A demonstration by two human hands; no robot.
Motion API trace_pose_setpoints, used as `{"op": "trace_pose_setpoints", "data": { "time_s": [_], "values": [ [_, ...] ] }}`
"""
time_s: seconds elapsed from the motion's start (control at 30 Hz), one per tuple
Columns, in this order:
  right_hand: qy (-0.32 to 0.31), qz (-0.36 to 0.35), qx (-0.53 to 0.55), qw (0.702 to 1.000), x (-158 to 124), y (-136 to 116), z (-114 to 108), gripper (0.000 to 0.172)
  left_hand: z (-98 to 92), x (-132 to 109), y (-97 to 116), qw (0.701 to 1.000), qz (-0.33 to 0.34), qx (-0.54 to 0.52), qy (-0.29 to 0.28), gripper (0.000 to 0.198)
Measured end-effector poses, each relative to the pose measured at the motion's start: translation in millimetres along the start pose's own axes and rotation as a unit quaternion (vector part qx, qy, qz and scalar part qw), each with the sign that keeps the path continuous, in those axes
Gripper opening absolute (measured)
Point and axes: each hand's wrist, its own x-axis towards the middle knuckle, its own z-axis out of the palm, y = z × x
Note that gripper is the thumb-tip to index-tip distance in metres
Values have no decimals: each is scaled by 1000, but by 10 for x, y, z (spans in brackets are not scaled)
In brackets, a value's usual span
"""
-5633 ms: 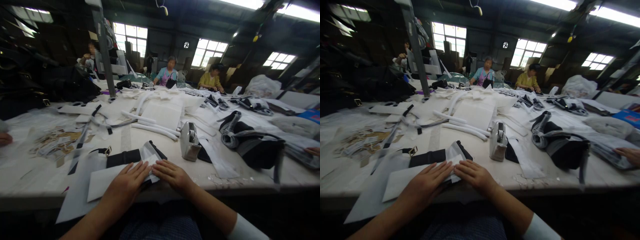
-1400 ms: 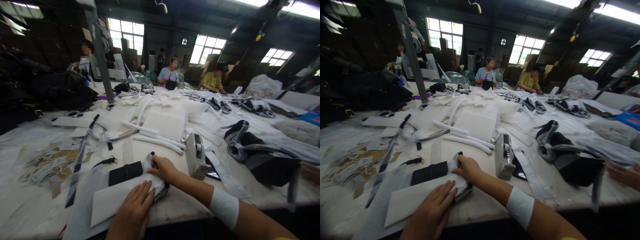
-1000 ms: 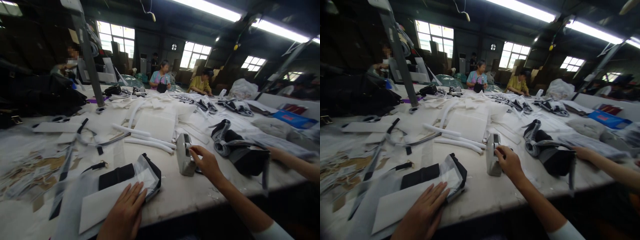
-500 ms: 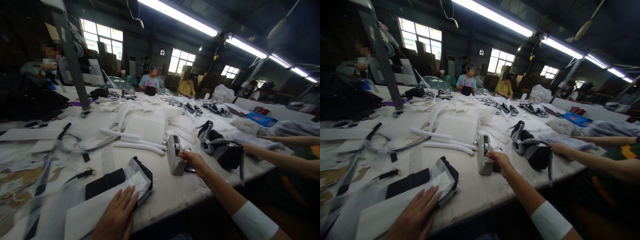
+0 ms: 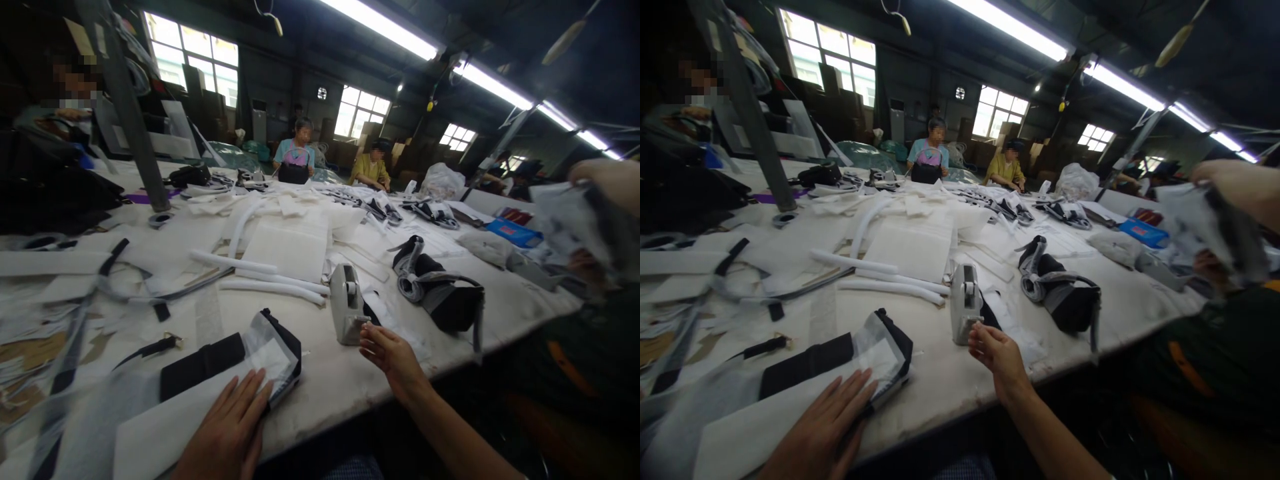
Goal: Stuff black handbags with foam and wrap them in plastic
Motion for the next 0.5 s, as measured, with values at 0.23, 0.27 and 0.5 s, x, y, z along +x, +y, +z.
{"op": "trace_pose_setpoints", "data": {
  "time_s": [0.23,0.27,0.5],
  "values": [
    [24,-77,-78,994,246,472,-139,44,-12,3,15,1000,-4,-9,-4,59],
    [18,-90,-100,991,256,477,-177,42,-15,1,19,1000,-5,-10,-7,59],
    [-190,-288,-313,885,45,14,-231,12,-42,-25,47,998,-34,-42,-37,65]
  ]
}}
